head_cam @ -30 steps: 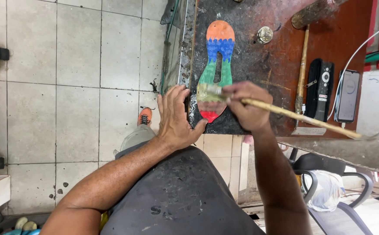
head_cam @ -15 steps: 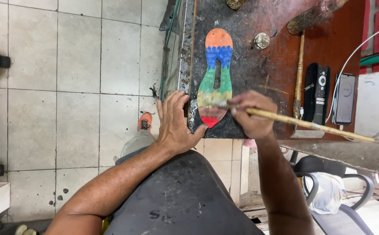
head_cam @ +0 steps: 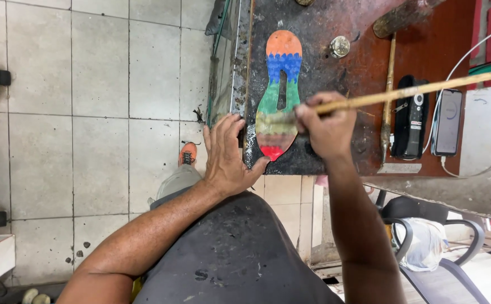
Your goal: Applying dye or adhesive to a colorful shoe sole using a small brush at a workbench
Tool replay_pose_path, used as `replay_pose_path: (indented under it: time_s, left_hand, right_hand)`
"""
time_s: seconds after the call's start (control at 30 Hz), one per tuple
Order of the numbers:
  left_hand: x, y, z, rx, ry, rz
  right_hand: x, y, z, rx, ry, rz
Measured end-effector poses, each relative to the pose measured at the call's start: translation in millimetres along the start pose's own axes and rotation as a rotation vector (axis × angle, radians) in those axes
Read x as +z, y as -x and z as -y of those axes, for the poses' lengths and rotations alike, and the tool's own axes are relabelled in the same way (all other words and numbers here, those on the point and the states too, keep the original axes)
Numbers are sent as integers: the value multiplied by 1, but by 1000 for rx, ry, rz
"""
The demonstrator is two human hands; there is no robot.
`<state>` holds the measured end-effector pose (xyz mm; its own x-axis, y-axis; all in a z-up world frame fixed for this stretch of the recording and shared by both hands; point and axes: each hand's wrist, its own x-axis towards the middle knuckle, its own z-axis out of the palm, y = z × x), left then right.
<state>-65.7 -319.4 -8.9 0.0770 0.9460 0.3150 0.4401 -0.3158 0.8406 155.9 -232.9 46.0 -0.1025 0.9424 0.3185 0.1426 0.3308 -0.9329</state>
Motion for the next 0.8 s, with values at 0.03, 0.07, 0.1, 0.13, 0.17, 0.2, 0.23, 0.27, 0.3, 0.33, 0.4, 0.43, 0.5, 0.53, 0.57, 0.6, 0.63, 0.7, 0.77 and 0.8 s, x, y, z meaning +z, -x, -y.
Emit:
replay_pose_path:
  time_s: [0.03, 0.07, 0.1, 0.13, 0.17, 0.2, 0.23, 0.27, 0.3, 0.33, 0.4, 0.43, 0.5, 0.53, 0.57, 0.6, 0.63, 0.7, 0.77, 0.8]
  left_hand:
    - [-1, -1, -1, 6, -1, 1]
    - [-2, 0, -3, -1, 1, 7]
    - [-4, 0, -5, -9, 3, 13]
    - [-5, -1, -5, -6, 3, 11]
    - [-6, -2, -4, -1, 11, 9]
    - [-6, 1, -6, -7, 20, 8]
    - [-5, 1, -6, -16, 22, 7]
    - [-4, 1, -4, -14, 21, 9]
    - [-4, 1, -3, -12, 19, 12]
    - [-4, 2, -4, -12, 16, 12]
    - [-6, 1, -4, -8, 0, 21]
    - [-7, 0, -3, -8, -3, 19]
    - [-7, 1, -4, -17, 1, 31]
    - [-8, 2, -5, -19, 2, 37]
    - [-8, 3, -5, -30, 12, 45]
    - [-9, 1, -5, -36, 22, 50]
    - [-9, 2, -6, -33, 21, 53]
    - [-12, 1, -6, -40, 13, 69]
    - [-12, 1, -3, -47, 24, 75]
    - [-12, 2, -2, -50, 37, 88]
  right_hand:
    - [3, -4, -4, -5, 0, -4]
    - [7, -7, -8, -14, 0, -54]
    - [10, -10, -12, -22, 0, -104]
    - [7, -3, -11, -25, 0, -103]
    - [4, 3, -12, 41, -80, -38]
    - [0, 13, -11, 118, -159, 32]
    - [-1, 8, -10, 126, -159, 37]
    - [-1, 4, -10, 114, -122, 34]
    - [-1, 0, -9, 102, -86, 30]
    - [-7, 1, -10, 102, -88, 31]
    - [-17, 1, -12, 86, -49, 95]
    - [-17, 8, -10, 85, -51, 96]
    - [-21, 26, -6, 185, -242, 129]
    - [-22, 25, -10, 191, -242, 125]
    - [-24, 23, -14, 186, -254, 30]
    - [-26, 20, -18, 175, -266, -65]
    - [-27, 27, -18, 174, -266, -70]
    - [-28, 39, -19, 189, -228, 66]
    - [-32, 36, -18, 184, -228, 73]
    - [-35, 38, -17, 178, -225, 73]
